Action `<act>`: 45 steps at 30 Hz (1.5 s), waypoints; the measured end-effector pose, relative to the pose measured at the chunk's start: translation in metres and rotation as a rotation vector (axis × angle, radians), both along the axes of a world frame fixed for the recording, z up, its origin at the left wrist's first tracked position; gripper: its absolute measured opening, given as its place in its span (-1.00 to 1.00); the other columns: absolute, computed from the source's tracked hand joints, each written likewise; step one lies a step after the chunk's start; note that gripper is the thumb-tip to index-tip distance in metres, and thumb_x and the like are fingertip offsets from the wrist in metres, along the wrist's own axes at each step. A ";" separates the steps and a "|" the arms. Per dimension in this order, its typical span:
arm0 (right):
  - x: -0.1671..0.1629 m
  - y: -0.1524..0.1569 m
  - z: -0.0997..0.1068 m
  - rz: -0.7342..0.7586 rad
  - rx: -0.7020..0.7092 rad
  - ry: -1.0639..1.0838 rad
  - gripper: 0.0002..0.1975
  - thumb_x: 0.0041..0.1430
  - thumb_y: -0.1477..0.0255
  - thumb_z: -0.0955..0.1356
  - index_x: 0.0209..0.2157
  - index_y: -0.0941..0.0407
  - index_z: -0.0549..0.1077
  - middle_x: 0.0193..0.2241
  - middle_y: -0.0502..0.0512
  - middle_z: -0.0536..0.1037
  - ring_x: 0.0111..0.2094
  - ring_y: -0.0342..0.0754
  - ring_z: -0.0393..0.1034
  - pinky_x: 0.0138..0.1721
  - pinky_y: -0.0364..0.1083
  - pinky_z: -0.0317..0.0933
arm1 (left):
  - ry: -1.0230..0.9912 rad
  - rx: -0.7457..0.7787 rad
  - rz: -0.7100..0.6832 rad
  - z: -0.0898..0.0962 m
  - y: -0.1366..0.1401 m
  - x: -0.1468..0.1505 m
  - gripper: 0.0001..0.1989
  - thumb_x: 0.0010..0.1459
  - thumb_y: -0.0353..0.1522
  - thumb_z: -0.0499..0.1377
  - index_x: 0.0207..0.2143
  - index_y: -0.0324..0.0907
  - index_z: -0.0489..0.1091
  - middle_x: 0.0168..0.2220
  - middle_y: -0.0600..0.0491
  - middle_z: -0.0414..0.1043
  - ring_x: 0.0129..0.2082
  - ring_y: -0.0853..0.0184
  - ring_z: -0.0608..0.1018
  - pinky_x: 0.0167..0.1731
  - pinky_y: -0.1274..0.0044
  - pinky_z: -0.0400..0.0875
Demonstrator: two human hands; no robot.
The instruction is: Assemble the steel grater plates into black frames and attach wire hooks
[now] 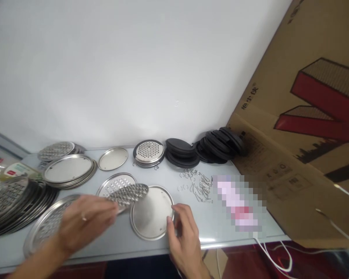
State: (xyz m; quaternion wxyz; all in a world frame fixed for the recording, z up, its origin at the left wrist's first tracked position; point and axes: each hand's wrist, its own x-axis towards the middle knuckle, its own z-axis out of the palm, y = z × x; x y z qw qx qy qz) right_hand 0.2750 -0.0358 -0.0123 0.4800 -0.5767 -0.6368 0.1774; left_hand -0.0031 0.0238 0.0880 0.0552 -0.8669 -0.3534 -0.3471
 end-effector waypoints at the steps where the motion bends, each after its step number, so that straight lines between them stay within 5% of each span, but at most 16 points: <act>1: 0.000 0.000 0.001 -0.001 0.004 0.005 -0.83 0.34 0.41 0.26 -0.07 0.08 0.38 -0.14 0.21 0.43 -0.30 -0.01 0.41 -0.30 -0.05 0.34 | 0.034 0.034 -0.079 -0.011 -0.009 0.014 -0.85 0.10 -0.45 0.30 -0.29 -0.01 0.52 -0.30 0.28 0.63 -0.34 0.42 0.59 -0.35 0.52 0.41; 5: 0.001 0.000 0.003 0.008 0.026 0.015 -0.82 0.34 0.41 0.25 -0.06 0.08 0.39 -0.15 0.18 0.45 -0.25 0.00 0.43 -0.28 -0.06 0.34 | 0.120 0.191 -0.230 -0.038 -0.024 0.050 -0.89 0.18 -0.56 0.18 -0.30 -0.26 0.48 -0.34 0.06 0.60 -0.36 0.34 0.56 -0.42 0.42 0.31; 11: -0.001 0.000 0.002 0.053 -0.016 0.011 -0.82 0.33 0.41 0.28 -0.05 0.08 0.38 -0.16 0.16 0.48 -0.41 -0.08 0.40 -0.32 -0.08 0.35 | 0.169 0.177 -0.244 -0.044 -0.023 0.064 -0.83 0.27 -0.54 0.10 -0.30 -0.23 0.48 -0.39 0.08 0.56 -0.37 0.37 0.53 -0.43 0.43 0.28; 15: -0.001 0.000 -0.001 0.051 0.011 -0.023 -0.81 0.31 0.42 0.30 -0.06 0.09 0.40 -0.14 0.21 0.49 -0.27 0.00 0.45 -0.22 -0.03 0.38 | 0.177 0.114 -0.233 -0.052 -0.025 0.065 -0.87 0.25 -0.52 0.14 -0.26 -0.20 0.48 -0.34 0.09 0.57 -0.37 0.37 0.50 -0.42 0.43 0.26; 22: 0.001 0.003 0.003 0.102 0.007 -0.114 -0.76 0.27 0.43 0.32 -0.02 0.09 0.42 -0.08 0.24 0.50 -0.05 0.11 0.43 -0.07 0.07 0.40 | 0.125 -0.103 -0.128 -0.069 -0.029 0.064 -0.85 0.19 -0.53 0.18 -0.30 -0.09 0.45 -0.36 0.13 0.53 -0.40 0.35 0.46 -0.38 0.41 0.22; 27: -0.001 0.007 0.009 0.164 -0.004 -0.268 -0.73 0.22 0.43 0.36 -0.03 0.07 0.45 -0.07 0.22 0.52 -0.08 0.15 0.43 -0.10 0.12 0.42 | 0.043 -0.299 -0.008 -0.069 -0.031 0.060 -0.82 0.17 -0.47 0.18 -0.20 -0.04 0.44 -0.21 0.05 0.48 -0.24 0.26 0.50 -0.23 0.36 0.34; 32: -0.002 0.006 0.006 0.148 -0.020 -0.305 -0.69 0.20 0.42 0.37 0.00 0.08 0.44 -0.06 0.21 0.51 -0.06 0.15 0.41 -0.09 0.12 0.41 | -0.048 -0.433 0.204 -0.075 -0.032 0.052 -0.42 0.04 -0.33 0.28 0.12 -0.11 0.23 0.03 -0.13 0.33 0.01 0.07 0.44 -0.03 0.20 0.38; 36: -0.003 0.005 0.003 0.132 -0.027 -0.327 -0.66 0.19 0.39 0.38 0.02 0.07 0.42 -0.05 0.22 0.48 -0.06 0.16 0.40 -0.09 0.14 0.40 | -0.010 -0.422 0.296 -0.072 -0.029 0.050 -0.33 0.05 -0.26 0.27 0.19 -0.13 0.15 0.06 -0.16 0.30 0.06 0.00 0.40 0.02 0.13 0.34; 45: -0.003 0.008 0.004 0.102 -0.034 -0.345 -0.63 0.16 0.36 0.41 0.02 0.07 0.42 -0.03 0.22 0.47 -0.05 0.17 0.40 -0.09 0.15 0.42 | 0.079 -0.360 0.338 -0.068 -0.030 0.049 -0.60 0.04 -0.29 0.27 -0.03 -0.08 0.36 -0.04 -0.07 0.40 -0.08 0.06 0.46 -0.14 0.21 0.35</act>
